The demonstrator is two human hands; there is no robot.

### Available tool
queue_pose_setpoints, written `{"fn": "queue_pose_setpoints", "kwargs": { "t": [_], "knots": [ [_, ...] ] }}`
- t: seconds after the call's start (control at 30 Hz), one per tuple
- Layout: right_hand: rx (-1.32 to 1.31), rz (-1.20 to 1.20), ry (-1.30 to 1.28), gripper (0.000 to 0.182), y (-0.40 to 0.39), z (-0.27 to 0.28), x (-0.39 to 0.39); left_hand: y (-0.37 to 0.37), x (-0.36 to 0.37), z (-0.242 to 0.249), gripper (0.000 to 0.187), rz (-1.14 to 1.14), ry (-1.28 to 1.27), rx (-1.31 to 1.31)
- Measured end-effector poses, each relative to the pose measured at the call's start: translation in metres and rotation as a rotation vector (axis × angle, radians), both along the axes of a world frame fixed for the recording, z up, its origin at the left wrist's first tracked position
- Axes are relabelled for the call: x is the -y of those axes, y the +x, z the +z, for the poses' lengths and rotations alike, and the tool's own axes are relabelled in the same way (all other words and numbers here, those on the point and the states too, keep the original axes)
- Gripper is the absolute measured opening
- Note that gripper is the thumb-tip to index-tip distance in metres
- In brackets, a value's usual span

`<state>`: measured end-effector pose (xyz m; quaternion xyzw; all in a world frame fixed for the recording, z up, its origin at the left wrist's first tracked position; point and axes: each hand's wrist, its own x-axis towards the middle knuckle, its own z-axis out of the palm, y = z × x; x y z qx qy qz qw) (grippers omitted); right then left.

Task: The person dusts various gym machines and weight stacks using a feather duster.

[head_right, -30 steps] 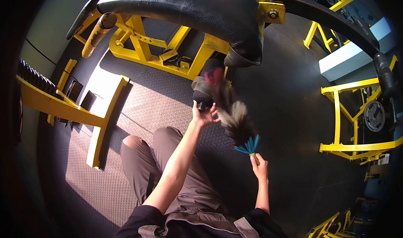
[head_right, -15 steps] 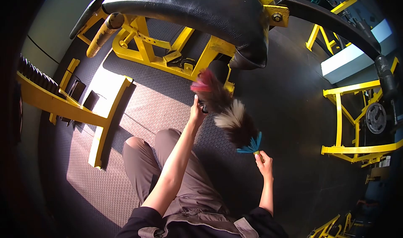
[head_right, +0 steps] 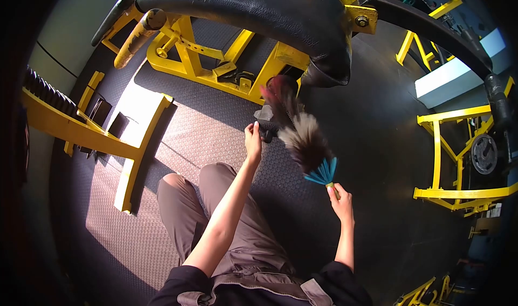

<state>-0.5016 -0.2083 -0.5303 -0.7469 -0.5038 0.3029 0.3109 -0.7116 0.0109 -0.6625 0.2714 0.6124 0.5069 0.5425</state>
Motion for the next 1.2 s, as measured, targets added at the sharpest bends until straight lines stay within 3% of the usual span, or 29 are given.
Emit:
{"fn": "queue_pose_setpoints", "kwargs": {
  "t": [0.07,0.1,0.17,0.2,0.27,0.3,0.4,0.47,0.53,0.6,0.67,0.77,0.83,1.03,1.2],
  "knots": [
    [0.075,0.055,-0.049,0.025,0.002,0.002,0.0,-0.002,0.009,0.006,0.05,-0.051,0.318,-0.127],
    [0.074,0.061,-0.046,0.025,0.002,0.004,0.0,-0.004,0.014,0.011,0.054,-0.146,0.354,-0.112],
    [-0.193,-0.076,-0.132,0.025,0.001,0.009,-0.001,-0.006,0.021,0.015,0.062,-0.152,0.42,-0.264],
    [-0.194,-0.073,-0.133,0.025,-0.001,0.008,-0.003,-0.007,0.021,0.015,0.065,-0.152,0.492,-0.374],
    [-0.068,-0.101,-0.094,0.024,-0.002,0.006,-0.007,-0.006,0.017,0.014,0.066,-0.146,0.503,-0.404],
    [0.145,0.005,-0.018,0.024,-0.001,0.002,-0.009,-0.005,0.014,0.017,0.065,-0.16,0.431,-0.454],
    [0.025,0.032,-0.061,0.024,0.0,0.004,-0.005,-0.008,0.011,0.023,0.062,-0.177,0.366,-0.514],
    [-0.039,0.022,-0.071,0.024,0.0,0.0,-0.003,-0.013,0.008,0.02,0.06,-0.336,0.133,-0.247],
    [-0.206,-0.063,-0.152,0.024,-0.006,0.002,-0.004,-0.012,0.007,0.013,0.059,-0.338,0.12,-0.226],
    [-0.184,-0.052,-0.146,0.025,-0.016,0.004,-0.005,-0.008,0.006,0.008,0.06,-0.302,0.086,-0.089],
    [-0.057,0.002,-0.137,0.025,-0.024,0.015,-0.003,-0.009,0.004,0.006,0.058,-0.356,-0.019,0.347],
    [0.11,0.039,-0.068,0.024,-0.021,0.031,-0.01,-0.008,0.004,0.004,0.059,-0.372,-0.054,0.286],
    [0.197,0.026,0.057,0.024,-0.027,0.05,-0.027,-0.01,0.01,0.029,0.057,-0.267,-0.153,0.461],
    [0.397,-0.093,0.289,0.027,-0.041,0.073,-0.114,-0.022,-0.005,0.016,0.063,-0.422,-0.162,0.556],
    [0.607,-0.025,-0.052,0.03,-0.046,0.069,-0.134,-0.029,-0.002,0.02,0.067,-0.475,-0.167,0.542]
  ]
}}
